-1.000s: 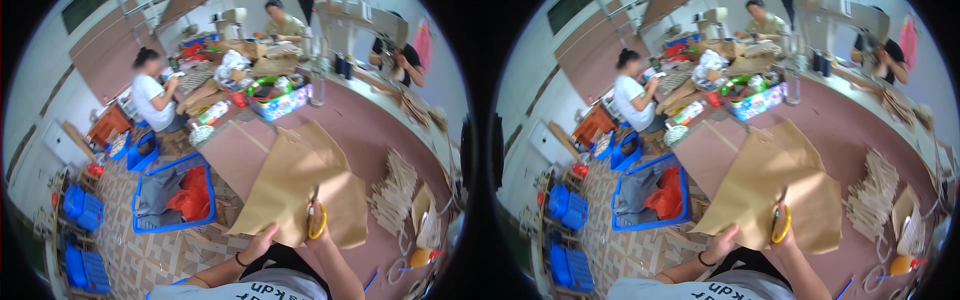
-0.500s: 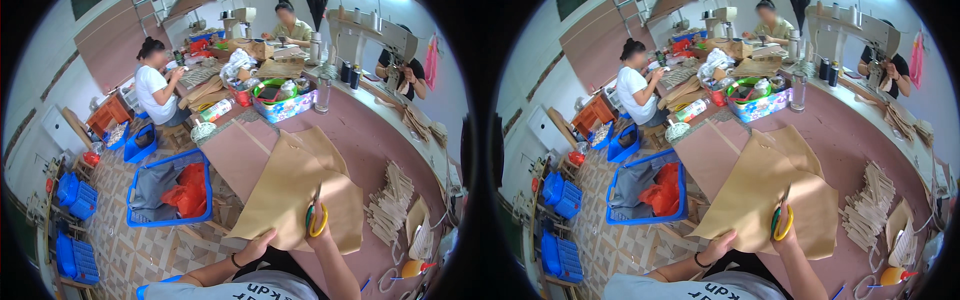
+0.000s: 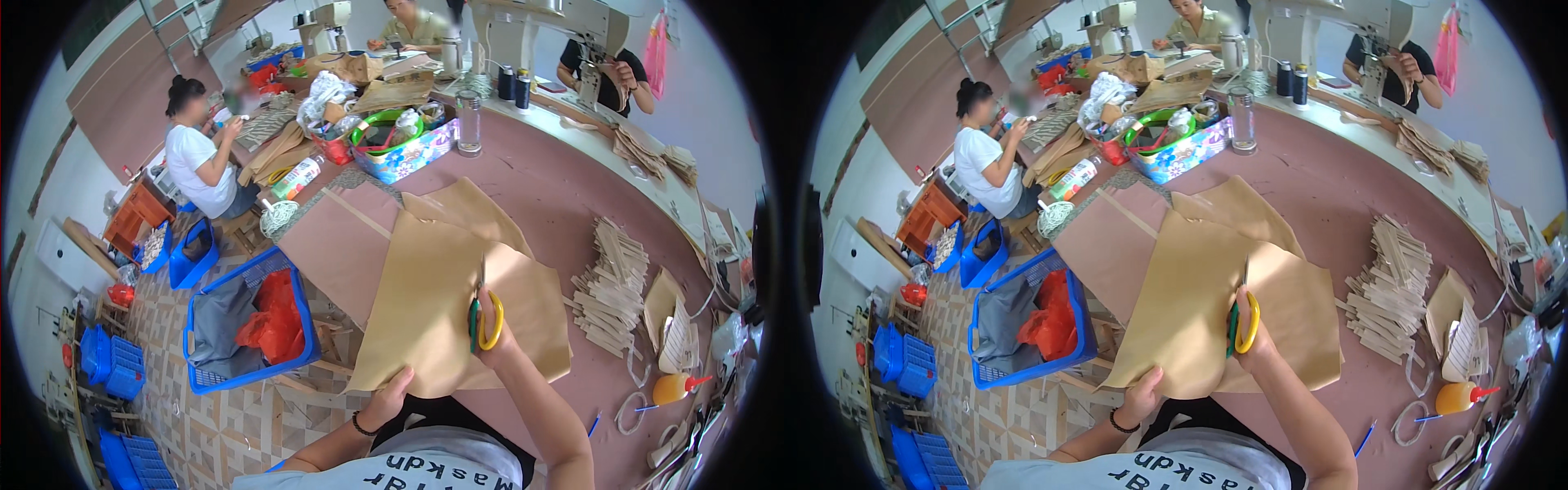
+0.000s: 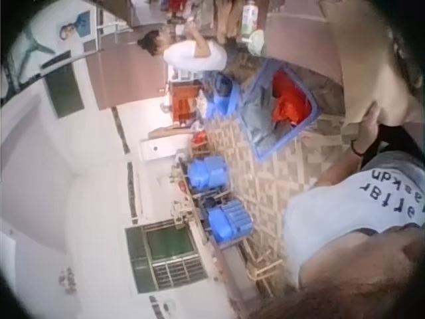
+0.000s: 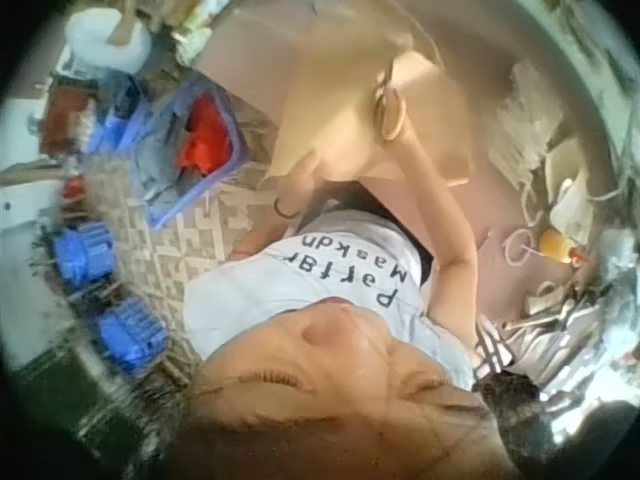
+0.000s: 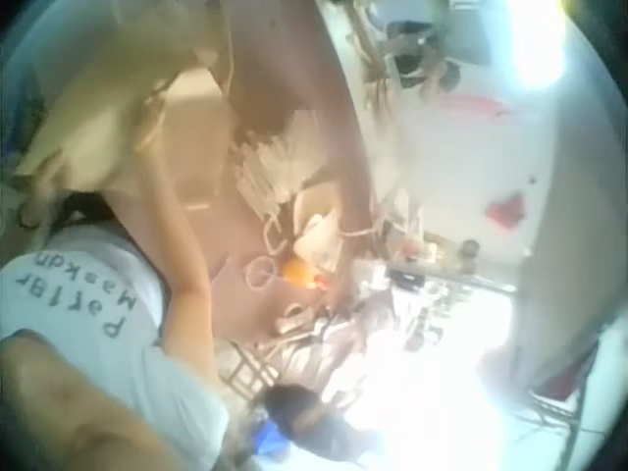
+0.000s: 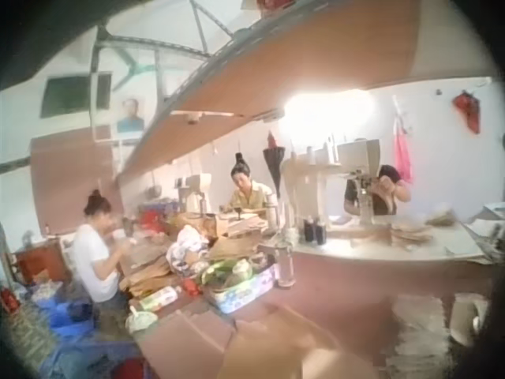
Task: The person cuts a large piece of tan fabric into strips using yellow-handled scissors. They then arrange the cut strips in a neat, parallel stack on the work table.
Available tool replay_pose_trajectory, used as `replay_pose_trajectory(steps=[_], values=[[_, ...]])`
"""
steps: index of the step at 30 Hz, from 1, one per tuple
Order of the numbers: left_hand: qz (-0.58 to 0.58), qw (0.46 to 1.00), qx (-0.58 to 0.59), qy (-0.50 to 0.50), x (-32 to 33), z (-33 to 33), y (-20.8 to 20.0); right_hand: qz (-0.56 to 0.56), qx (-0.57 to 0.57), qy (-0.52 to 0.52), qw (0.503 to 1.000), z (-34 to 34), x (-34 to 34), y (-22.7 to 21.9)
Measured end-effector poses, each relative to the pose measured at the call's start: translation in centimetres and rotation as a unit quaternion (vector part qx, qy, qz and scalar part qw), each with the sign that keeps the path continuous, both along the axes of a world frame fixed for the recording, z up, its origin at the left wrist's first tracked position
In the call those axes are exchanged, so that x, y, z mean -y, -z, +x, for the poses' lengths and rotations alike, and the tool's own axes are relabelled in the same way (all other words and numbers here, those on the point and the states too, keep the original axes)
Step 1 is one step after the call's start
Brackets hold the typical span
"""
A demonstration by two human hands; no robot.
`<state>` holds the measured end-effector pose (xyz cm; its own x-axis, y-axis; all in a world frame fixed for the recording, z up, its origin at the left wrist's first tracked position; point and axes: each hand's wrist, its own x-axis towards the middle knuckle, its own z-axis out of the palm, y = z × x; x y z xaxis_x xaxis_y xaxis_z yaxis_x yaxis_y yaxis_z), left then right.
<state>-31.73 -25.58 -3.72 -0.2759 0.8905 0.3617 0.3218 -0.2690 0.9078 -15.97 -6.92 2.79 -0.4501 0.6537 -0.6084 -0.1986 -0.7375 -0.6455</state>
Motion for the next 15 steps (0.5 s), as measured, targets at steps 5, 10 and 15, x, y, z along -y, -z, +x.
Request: replay_pose_trajectory(steps=[5,10,15], values=[[0.084,0.979,-0.186,-0.023,-0.2,-0.1,-0.4,0.010,-0.004,0.000,1.000,0.1,-1.0,0.7],[0.092,0.968,-0.229,-0.049,-0.3,-0.3,0.0,0.047,0.086,0.029,0.995,-0.5,-1.3,0.0],[-0.063,0.997,0.051,0.002,0.3,-0.1,0.8,0.026,0.009,-0.009,1.000,-0.3,-2.8,-0.4]])
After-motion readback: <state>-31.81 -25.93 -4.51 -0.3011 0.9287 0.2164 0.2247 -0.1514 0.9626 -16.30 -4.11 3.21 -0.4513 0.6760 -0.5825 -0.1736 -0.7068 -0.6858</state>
